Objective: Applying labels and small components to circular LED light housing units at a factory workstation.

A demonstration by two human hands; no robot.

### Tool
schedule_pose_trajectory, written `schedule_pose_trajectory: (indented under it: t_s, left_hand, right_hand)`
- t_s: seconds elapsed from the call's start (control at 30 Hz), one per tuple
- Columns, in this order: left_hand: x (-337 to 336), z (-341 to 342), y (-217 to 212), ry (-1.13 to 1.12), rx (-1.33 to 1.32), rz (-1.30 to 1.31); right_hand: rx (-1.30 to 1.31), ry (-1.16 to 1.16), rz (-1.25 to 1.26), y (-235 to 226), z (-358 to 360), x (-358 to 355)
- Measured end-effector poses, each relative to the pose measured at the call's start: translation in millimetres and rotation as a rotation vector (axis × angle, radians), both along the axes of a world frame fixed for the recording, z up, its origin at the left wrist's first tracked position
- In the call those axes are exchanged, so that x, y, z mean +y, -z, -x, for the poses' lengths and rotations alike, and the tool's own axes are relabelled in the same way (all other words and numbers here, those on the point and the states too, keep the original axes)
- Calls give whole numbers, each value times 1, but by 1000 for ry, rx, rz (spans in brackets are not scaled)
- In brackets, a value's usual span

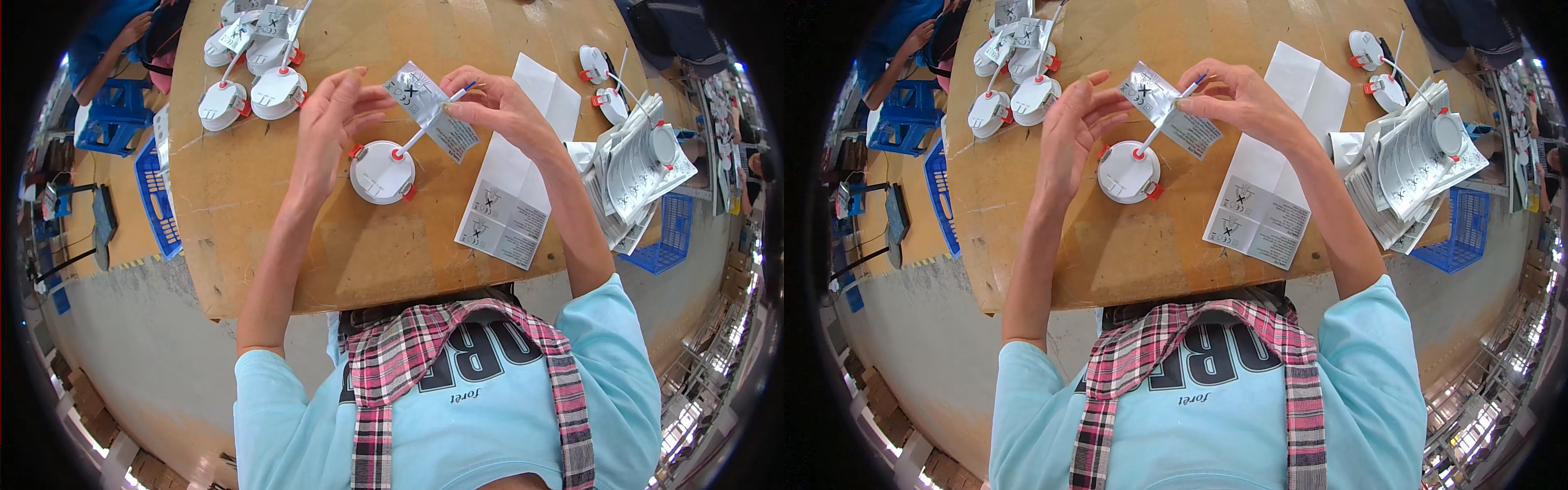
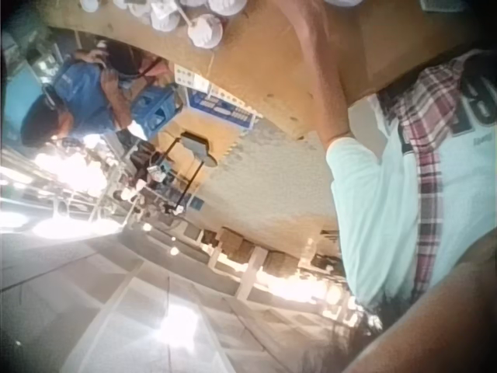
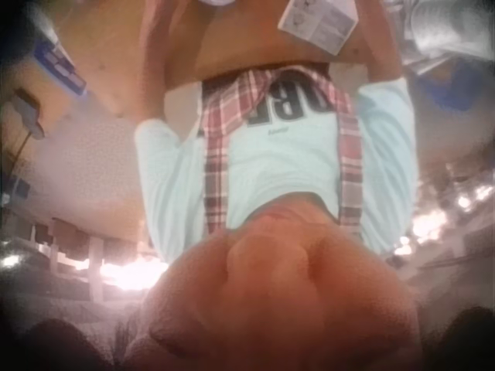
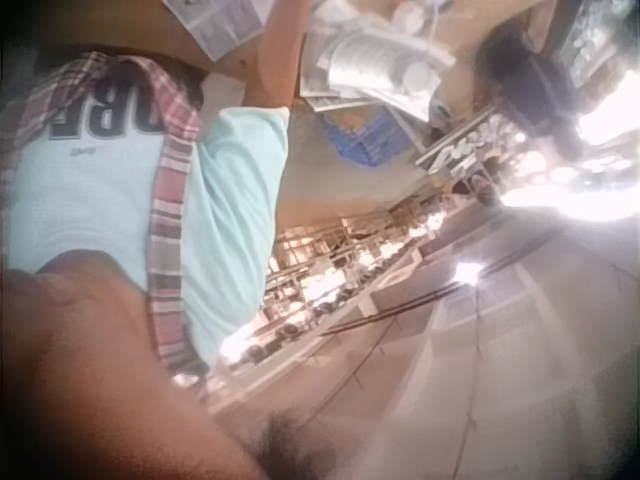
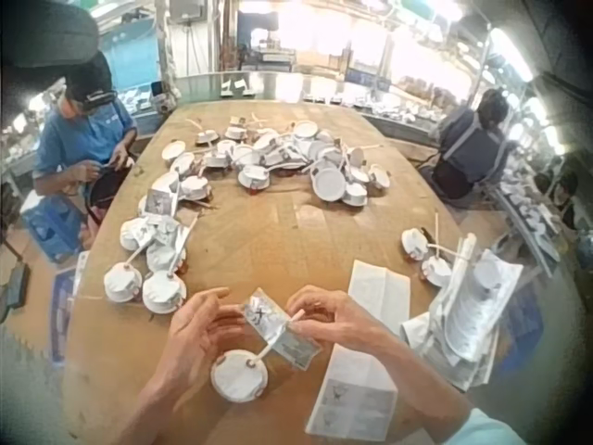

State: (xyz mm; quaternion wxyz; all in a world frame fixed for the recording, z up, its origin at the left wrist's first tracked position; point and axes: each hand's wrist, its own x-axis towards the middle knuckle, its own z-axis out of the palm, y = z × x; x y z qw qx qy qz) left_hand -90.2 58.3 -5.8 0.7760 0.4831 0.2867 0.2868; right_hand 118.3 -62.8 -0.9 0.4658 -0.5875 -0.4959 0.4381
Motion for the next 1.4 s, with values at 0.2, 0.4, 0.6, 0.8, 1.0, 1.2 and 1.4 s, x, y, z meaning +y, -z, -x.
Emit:
schedule_pose_trajectory:
  t_s: [0.2, 0.4, 0.6, 0.8, 1.0, 1.2, 1.4]
  left_hand:
    - [-38, 0, -9, 213, 317, -434]
    - [-41, 6, 0, 225, 352, -442]
    - [-46, 4, 11, 158, 310, -598]
    - [-51, 2, 9, 81, 332, -582]
    - [-50, -3, 8, 64, 312, -466]
    - [-50, -3, 10, 100, 243, -516]
    - [-49, -3, 15, 122, 257, -531]
  right_hand:
    - [29, 59, -4, -11, 12, -3]
    - [175, 109, -47, -7, 12, -8]
    - [443, 185, 164, -10, 13, -6]
    - [-148, 177, 155, -12, -1, -2]
    - [-89, 167, 136, -22, 15, -9]
    - [-92, 42, 158, -24, 4, 3]
    - [-180, -53, 209, -41, 1, 9]
